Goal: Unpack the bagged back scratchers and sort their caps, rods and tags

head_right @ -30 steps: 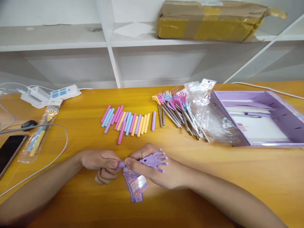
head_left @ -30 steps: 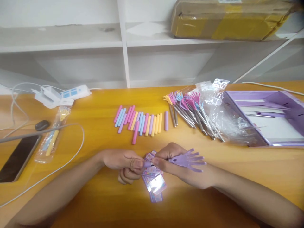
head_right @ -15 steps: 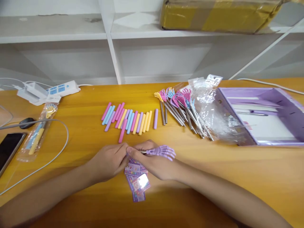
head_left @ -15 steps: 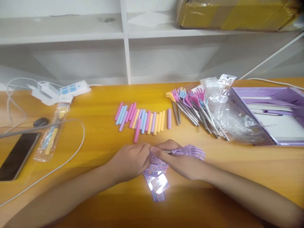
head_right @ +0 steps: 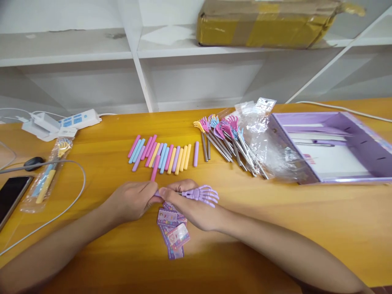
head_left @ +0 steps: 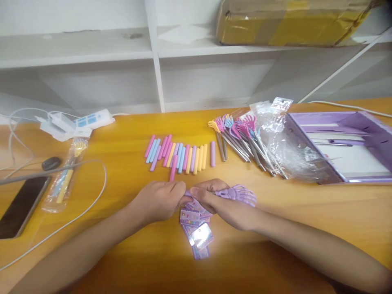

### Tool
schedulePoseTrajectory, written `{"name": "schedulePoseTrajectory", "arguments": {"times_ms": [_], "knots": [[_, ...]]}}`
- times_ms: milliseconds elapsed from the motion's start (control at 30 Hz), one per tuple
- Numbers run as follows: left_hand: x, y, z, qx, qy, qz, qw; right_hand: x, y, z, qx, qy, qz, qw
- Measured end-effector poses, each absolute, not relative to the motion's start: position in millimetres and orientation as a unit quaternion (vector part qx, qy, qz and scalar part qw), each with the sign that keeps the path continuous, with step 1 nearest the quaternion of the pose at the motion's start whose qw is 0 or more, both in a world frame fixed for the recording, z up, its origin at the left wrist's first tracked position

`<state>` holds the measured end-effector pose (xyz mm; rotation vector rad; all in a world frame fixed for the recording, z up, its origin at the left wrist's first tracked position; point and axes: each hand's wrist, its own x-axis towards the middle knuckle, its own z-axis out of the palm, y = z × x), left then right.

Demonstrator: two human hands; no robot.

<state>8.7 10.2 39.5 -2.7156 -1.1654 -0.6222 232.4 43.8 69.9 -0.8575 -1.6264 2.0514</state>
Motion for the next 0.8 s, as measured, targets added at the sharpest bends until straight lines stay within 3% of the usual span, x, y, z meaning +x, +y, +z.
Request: {"name": "schedulePoseTrajectory", "arguments": {"times_ms": [633, 800], "knots": [[-16, 29, 37, -0.906, -0.339, -0.238, 0.09, 255, 50, 86, -0.335, -0.69, 0.621, 0.163], [-59, 46, 25, -0.885, -0.403, -0.222, 0.067, 271, 62, 87, -0.366, -0.649, 0.629, 0.223]]}}
